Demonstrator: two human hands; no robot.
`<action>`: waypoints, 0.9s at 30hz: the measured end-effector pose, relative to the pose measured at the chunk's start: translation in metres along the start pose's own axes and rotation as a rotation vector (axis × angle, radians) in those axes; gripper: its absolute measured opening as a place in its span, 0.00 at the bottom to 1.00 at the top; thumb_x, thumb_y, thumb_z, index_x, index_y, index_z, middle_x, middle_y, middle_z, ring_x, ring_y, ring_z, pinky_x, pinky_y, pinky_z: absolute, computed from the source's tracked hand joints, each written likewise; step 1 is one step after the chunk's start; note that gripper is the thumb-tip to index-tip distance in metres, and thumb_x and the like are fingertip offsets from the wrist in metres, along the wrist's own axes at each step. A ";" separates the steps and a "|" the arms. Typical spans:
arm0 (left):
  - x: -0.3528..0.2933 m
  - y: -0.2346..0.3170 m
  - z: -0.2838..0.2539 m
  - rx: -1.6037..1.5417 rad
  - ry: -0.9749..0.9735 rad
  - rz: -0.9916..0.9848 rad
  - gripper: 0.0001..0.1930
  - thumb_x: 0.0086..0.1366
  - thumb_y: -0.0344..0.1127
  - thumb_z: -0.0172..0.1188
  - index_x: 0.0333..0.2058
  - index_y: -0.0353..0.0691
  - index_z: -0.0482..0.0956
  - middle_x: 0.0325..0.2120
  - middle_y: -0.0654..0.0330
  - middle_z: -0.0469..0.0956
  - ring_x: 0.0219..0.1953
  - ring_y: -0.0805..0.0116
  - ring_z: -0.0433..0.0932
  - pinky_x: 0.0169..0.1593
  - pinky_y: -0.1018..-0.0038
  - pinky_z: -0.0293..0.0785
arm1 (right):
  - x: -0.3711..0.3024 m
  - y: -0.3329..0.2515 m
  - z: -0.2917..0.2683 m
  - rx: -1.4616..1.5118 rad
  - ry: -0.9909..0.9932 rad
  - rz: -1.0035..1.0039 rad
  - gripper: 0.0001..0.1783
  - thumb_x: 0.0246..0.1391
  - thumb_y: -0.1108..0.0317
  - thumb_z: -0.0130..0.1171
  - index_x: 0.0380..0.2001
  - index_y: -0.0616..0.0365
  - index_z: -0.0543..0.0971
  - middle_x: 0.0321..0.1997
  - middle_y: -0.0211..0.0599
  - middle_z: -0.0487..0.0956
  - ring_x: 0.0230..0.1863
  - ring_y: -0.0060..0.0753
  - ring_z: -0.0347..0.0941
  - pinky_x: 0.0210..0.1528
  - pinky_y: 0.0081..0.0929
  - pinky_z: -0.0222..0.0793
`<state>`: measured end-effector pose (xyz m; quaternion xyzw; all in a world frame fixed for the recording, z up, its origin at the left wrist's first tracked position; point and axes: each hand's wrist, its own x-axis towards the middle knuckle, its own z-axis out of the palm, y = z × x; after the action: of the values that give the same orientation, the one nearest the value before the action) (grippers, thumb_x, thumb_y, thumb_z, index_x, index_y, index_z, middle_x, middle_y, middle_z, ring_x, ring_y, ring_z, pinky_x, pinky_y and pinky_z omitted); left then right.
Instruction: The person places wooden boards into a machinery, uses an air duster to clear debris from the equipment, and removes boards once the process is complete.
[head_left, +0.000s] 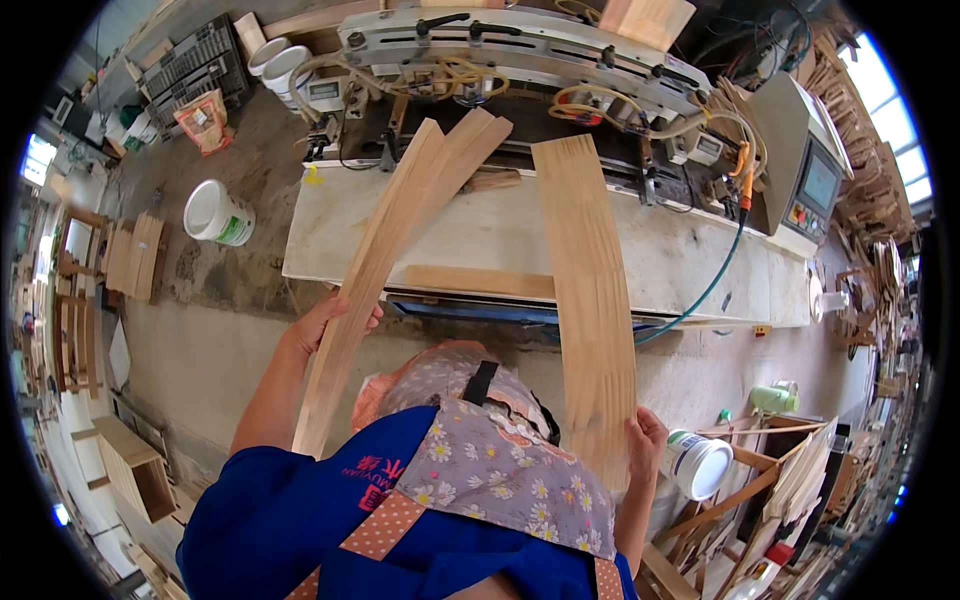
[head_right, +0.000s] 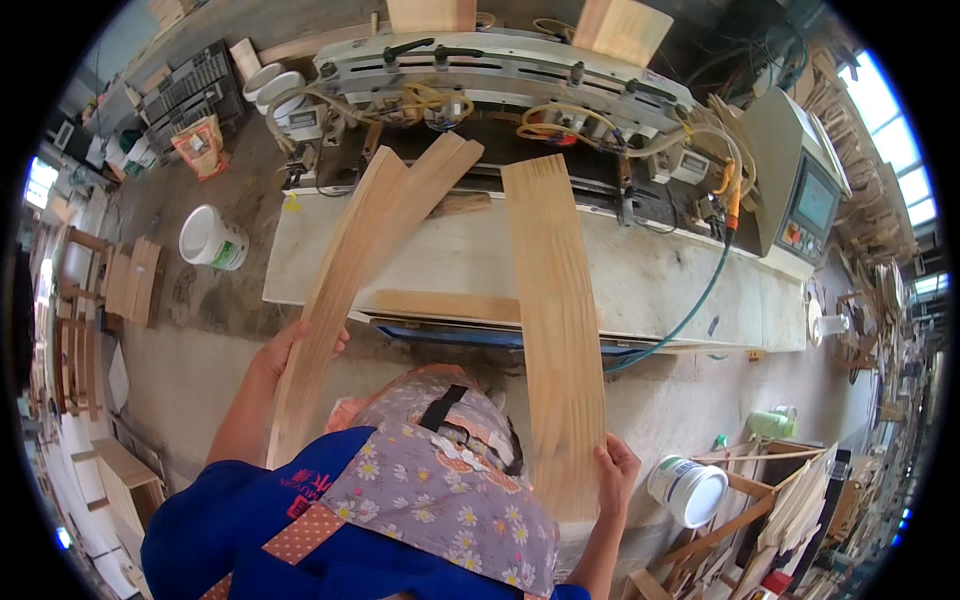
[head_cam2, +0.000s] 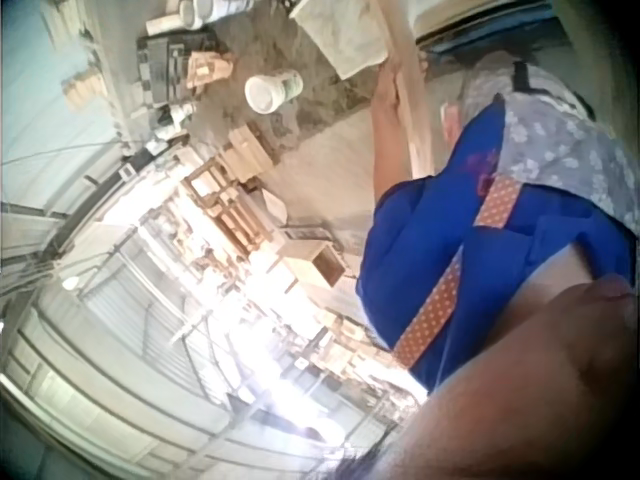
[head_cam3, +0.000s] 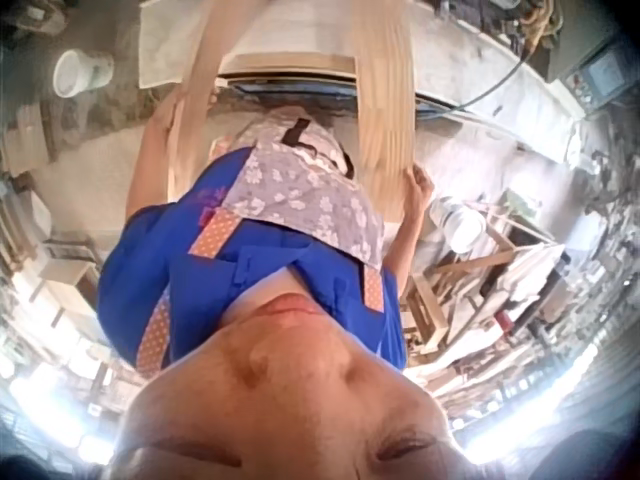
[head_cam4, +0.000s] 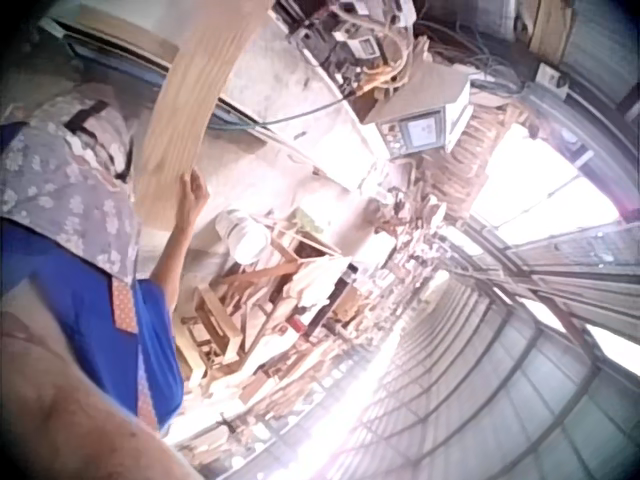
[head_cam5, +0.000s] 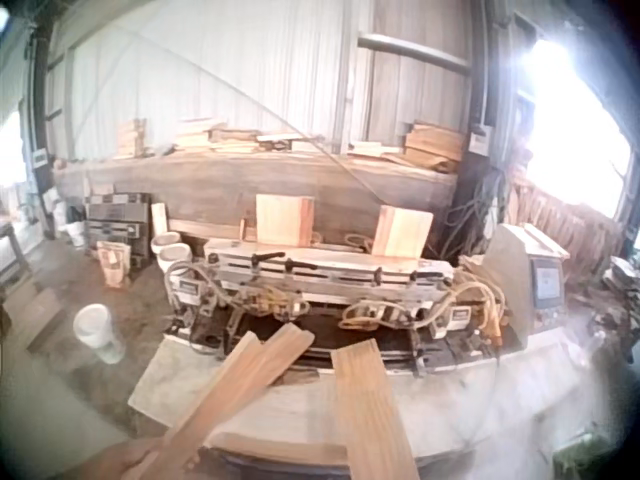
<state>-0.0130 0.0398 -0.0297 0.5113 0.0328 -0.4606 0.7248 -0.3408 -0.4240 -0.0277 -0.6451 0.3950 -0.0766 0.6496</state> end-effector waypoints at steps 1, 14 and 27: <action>-0.004 0.000 -0.002 0.006 0.007 0.004 0.38 0.50 0.56 0.64 0.51 0.30 0.70 0.44 0.51 0.76 0.46 0.63 0.77 0.54 0.69 0.71 | 0.003 -0.001 0.000 0.010 -0.014 0.005 0.16 0.50 0.73 0.60 0.43 0.68 0.78 0.38 0.33 0.80 0.39 0.20 0.73 0.44 0.18 0.67; -0.038 -0.013 -0.006 0.053 0.097 0.097 0.40 0.46 0.61 0.66 0.50 0.33 0.72 0.42 0.53 0.77 0.44 0.66 0.77 0.49 0.71 0.72 | 0.058 -0.047 0.068 0.122 -0.413 0.202 0.14 0.53 0.74 0.56 0.43 0.67 0.78 0.38 0.35 0.81 0.37 0.23 0.76 0.41 0.19 0.69; -0.057 -0.037 -0.029 0.057 0.087 0.132 0.38 0.50 0.59 0.63 0.51 0.34 0.70 0.43 0.55 0.76 0.45 0.66 0.76 0.49 0.69 0.73 | 0.080 -0.151 0.060 -0.530 -0.304 0.024 0.14 0.50 0.69 0.56 0.39 0.66 0.81 0.28 0.28 0.79 0.29 0.15 0.71 0.32 0.16 0.67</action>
<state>-0.0600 0.0963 -0.0403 0.5524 0.0172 -0.3898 0.7366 -0.1886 -0.4496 0.0662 -0.7913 0.3073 0.1340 0.5113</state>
